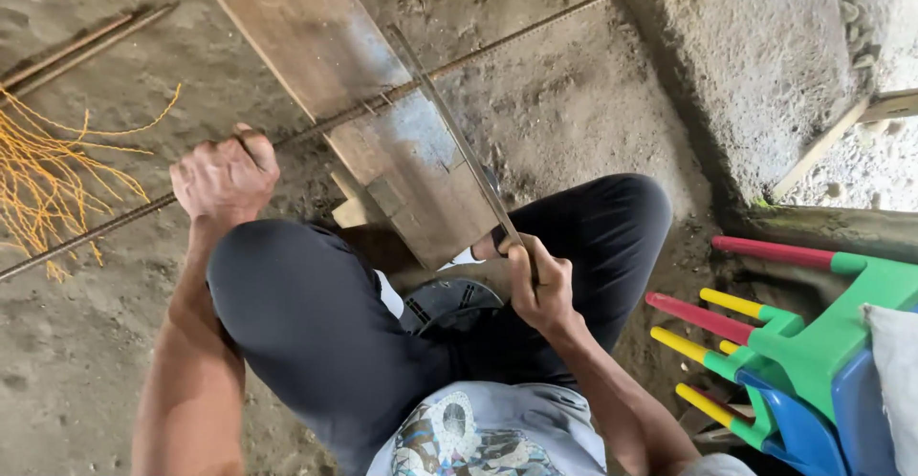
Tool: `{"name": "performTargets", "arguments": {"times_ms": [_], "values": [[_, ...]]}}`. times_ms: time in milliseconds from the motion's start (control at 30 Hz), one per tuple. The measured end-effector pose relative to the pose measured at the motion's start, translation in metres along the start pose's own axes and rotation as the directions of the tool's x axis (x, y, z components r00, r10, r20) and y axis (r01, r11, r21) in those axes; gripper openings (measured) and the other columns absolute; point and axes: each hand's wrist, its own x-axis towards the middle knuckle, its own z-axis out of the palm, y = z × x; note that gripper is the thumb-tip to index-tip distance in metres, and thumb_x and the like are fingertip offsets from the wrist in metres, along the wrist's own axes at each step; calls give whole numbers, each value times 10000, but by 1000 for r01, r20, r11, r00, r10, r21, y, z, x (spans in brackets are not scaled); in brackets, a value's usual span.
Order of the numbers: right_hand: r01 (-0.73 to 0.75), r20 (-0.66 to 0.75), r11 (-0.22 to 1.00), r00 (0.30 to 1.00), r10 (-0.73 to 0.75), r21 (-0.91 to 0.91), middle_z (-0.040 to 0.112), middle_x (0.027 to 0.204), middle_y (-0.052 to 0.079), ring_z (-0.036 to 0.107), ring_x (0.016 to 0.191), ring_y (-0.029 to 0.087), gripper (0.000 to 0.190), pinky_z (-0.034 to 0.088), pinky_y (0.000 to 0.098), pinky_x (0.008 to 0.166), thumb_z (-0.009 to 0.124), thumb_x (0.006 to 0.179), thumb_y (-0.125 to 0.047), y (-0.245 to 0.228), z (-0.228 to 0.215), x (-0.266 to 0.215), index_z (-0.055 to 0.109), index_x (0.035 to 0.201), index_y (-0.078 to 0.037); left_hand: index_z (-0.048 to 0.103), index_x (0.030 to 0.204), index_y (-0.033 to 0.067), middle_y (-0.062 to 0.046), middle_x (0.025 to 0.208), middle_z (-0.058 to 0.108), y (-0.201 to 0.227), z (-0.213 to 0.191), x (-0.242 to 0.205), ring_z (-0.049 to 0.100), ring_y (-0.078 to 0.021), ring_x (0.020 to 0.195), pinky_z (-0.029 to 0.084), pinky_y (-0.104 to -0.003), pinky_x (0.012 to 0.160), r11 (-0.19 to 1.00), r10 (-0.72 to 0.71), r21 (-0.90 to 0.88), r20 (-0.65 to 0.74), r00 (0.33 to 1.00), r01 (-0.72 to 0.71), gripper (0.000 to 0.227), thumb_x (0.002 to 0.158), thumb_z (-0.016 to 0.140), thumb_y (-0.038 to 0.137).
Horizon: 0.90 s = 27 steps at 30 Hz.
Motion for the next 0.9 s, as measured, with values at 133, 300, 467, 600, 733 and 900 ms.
{"name": "performTargets", "arguments": {"times_ms": [133,300,467,600,733,900], "values": [[43,-21,999,999,-44,-26,684,672,65,608,487,248,276,517,301,527,487,1052,-238,-9,49,86,697,923,-114,547,666,111,-76,449,469,-1,-21,6,539,-297,352,461,-429,378,967,253,-27,-54,966,-254,320,947,692,60],[-32,-40,998,999,34,51,686,669,164,604,460,288,373,461,386,472,454,1113,-390,-36,87,157,665,987,-109,620,1002,126,-161,779,674,7,-47,12,729,-424,727,560,-568,638,935,53,-340,408,911,98,586,1149,414,654],[-97,42,949,995,89,299,712,1029,269,670,749,275,342,559,440,691,509,1104,-296,-9,77,132,572,1251,6,643,895,134,-121,721,662,11,-55,15,740,-373,716,576,-518,631,965,15,-246,401,916,92,646,1174,403,665],[-61,-31,978,997,69,202,648,648,124,601,589,200,305,529,373,601,411,1132,-298,-6,76,129,599,1152,-59,669,859,129,-105,672,652,15,-58,19,741,-344,678,583,-494,593,971,23,-232,352,936,63,679,1172,382,659],[-133,-22,977,990,139,169,673,662,100,633,563,241,378,549,386,604,396,1119,-397,-18,75,135,588,934,-129,614,830,217,-37,666,644,11,-42,8,736,-275,651,589,-428,598,978,4,-195,358,934,71,664,1165,355,729],[-173,21,955,985,174,240,567,597,51,556,580,155,501,513,309,631,373,1123,-436,0,81,127,607,799,-135,646,831,206,-52,659,657,14,-40,8,737,-303,646,577,-468,605,968,-40,-220,345,938,122,637,1130,432,726]]}}
